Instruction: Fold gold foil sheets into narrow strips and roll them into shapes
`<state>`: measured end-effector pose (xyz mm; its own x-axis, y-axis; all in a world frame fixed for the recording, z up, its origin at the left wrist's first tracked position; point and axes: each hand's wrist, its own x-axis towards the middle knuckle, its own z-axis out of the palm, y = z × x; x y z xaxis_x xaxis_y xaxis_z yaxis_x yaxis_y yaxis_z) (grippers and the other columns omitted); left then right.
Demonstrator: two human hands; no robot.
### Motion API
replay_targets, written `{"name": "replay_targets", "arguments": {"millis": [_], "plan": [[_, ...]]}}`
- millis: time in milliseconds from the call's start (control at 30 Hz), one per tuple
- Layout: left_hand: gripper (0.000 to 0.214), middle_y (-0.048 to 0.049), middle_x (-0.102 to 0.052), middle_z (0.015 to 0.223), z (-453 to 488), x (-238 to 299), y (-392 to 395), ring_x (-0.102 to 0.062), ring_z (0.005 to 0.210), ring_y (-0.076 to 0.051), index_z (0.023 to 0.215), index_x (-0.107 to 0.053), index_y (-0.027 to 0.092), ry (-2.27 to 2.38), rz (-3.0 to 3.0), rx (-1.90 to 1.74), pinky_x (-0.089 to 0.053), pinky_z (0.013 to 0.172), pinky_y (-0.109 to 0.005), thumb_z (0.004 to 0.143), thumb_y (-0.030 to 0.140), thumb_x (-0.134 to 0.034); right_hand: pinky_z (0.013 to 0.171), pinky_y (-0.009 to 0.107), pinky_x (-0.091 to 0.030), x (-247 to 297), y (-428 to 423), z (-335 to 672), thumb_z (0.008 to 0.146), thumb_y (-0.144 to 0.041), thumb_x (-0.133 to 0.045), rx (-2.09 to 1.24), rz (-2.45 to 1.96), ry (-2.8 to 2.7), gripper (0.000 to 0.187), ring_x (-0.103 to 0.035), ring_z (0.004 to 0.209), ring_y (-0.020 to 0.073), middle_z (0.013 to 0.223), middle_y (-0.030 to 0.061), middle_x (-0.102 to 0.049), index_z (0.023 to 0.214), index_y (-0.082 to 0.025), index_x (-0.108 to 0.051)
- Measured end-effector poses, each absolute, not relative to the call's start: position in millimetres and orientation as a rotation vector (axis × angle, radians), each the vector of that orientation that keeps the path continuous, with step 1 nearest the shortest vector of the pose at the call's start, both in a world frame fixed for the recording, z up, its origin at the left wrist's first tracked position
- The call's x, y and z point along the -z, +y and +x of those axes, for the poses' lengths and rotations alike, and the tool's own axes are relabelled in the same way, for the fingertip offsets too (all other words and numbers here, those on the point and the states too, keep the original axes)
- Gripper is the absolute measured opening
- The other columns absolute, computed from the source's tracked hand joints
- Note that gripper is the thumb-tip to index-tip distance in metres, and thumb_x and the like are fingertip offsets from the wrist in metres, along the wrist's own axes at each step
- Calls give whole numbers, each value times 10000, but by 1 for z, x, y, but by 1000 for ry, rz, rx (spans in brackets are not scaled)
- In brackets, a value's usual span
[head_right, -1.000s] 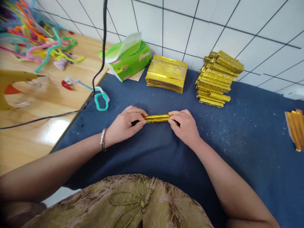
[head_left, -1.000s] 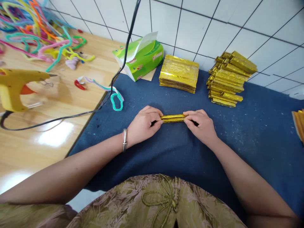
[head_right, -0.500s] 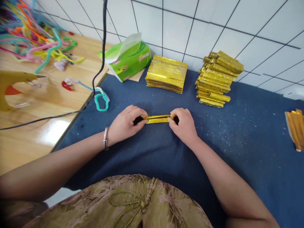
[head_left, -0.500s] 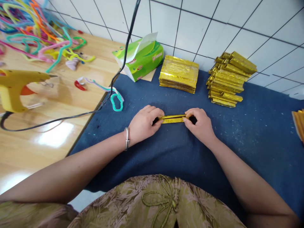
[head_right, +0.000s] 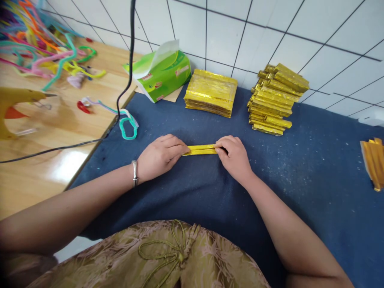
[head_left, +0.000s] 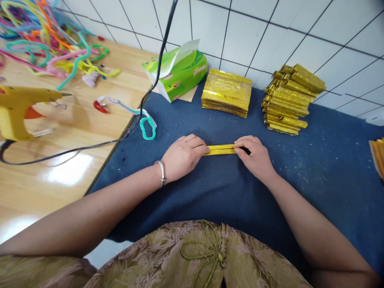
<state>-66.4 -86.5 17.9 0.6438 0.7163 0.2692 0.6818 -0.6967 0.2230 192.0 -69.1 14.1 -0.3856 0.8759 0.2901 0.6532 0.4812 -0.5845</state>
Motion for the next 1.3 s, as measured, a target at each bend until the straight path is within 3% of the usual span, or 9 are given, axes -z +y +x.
{"name": "replay_targets", "arguments": {"millis": [200, 367, 567, 833, 1300], "plan": [[232, -78, -643, 1014, -65, -22, -90, -539, 942, -205, 1039, -631, 175, 1141, 2896, -424, -430, 772, -346, 917, 161, -434, 819, 386, -450, -14, -72, 189, 853, -193, -538, -418, -1303, -2195, 108, -578, 870, 202, 892, 23, -659, 879, -244, -629], [244, -84, -632, 1065, -65, -25, -91, -543, 989, -206, 1054, -622, 158, 1063, 2931, -379, -443, 791, -341, 908, 143, -427, 841, 406, -450, -11, -74, 195, 897, -209, -492, -251, -1194, -2354, 192, -578, 936, 213, 1016, 40, -679, 988, -248, -657], [229, -90, -623, 1044, -64, -28, -90, -549, 971, -205, 1035, -624, 144, 1071, 2867, -353, -474, 847, -351, 914, 240, -455, 826, 416, -448, -21, -73, 203, 882, -250, -540, -125, -1063, -2594, 232, -560, 1021, 240, 1104, 51, -674, 1091, -239, -639], [229, -102, -630, 985, -61, -27, -91, -554, 897, -188, 979, -622, 125, 1141, 2953, -363, -510, 811, -332, 919, 177, -408, 868, 435, -448, -21, -81, 199, 912, -137, -431, 52, -1020, -2700, 313, -555, 1076, 252, 1171, 104, -643, 1177, -203, -582], [234, -77, -617, 907, -60, -23, -82, -529, 857, -195, 900, -600, 146, 1337, 2674, -473, -454, 798, -345, 937, 277, -409, 790, 404, -438, -15, -79, 185, 913, -243, -462, -138, -1244, -2423, 155, -547, 870, 223, 887, 72, -637, 849, -210, -599]]}}
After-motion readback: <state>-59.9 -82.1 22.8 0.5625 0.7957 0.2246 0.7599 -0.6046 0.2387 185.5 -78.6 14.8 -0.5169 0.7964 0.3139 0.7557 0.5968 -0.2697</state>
